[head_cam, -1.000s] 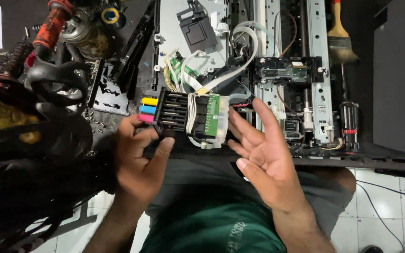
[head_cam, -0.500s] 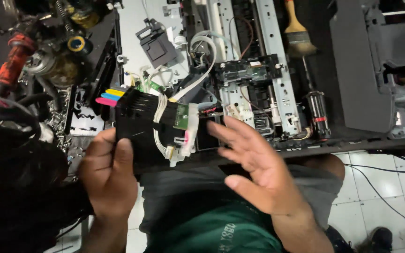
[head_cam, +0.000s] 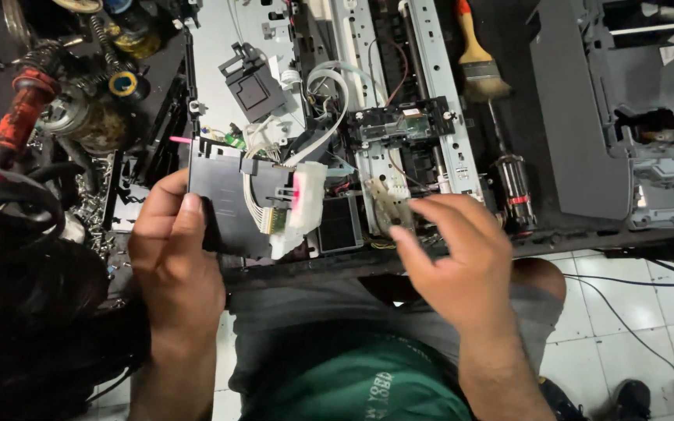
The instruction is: Disassembling and cleaning the internal components of a printer using a brush
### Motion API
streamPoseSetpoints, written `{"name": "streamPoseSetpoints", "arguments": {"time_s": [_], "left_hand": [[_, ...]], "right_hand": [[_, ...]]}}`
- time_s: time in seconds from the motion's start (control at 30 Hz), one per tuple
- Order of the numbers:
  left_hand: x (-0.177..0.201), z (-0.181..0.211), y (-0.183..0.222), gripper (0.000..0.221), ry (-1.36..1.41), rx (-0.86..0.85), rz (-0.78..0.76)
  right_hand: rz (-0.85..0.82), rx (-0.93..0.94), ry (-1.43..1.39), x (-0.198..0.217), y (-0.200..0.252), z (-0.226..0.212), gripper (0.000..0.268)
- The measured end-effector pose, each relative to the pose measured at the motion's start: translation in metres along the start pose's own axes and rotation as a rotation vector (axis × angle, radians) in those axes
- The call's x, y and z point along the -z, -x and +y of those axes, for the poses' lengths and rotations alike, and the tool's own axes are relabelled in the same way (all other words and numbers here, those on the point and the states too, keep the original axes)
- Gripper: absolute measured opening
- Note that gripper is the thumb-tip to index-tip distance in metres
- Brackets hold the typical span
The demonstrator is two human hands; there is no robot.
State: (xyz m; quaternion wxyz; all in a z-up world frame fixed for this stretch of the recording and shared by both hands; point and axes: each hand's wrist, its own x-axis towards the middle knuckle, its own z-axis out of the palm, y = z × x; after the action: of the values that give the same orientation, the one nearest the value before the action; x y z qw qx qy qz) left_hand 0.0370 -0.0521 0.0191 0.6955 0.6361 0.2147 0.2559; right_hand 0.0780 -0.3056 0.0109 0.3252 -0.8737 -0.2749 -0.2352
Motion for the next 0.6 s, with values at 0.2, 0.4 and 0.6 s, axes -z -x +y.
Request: {"name": "streamPoseSetpoints", "arguments": {"time_s": [0.2, 0.4, 0.6], "left_hand": [[0.01, -0.013, -0.009, 0.043, 0.206, 0.042, -0.097], [0.014, -0.01, -0.013, 0.044, 0.226, 0.093, -0.181], [0.013, -0.006, -0.016, 0.04, 0.205, 0.136, -0.206]], "right_hand": [[-0.188, -0.144, 0.259, -0.017, -0.004, -0.011, 0.028], [-0.194, -0.177, 0.362, -0.026, -0.001, -0.006, 0.021], [-0.157, -0.208, 0.166, -0.017, -0.006, -0.014, 0.008]]}}
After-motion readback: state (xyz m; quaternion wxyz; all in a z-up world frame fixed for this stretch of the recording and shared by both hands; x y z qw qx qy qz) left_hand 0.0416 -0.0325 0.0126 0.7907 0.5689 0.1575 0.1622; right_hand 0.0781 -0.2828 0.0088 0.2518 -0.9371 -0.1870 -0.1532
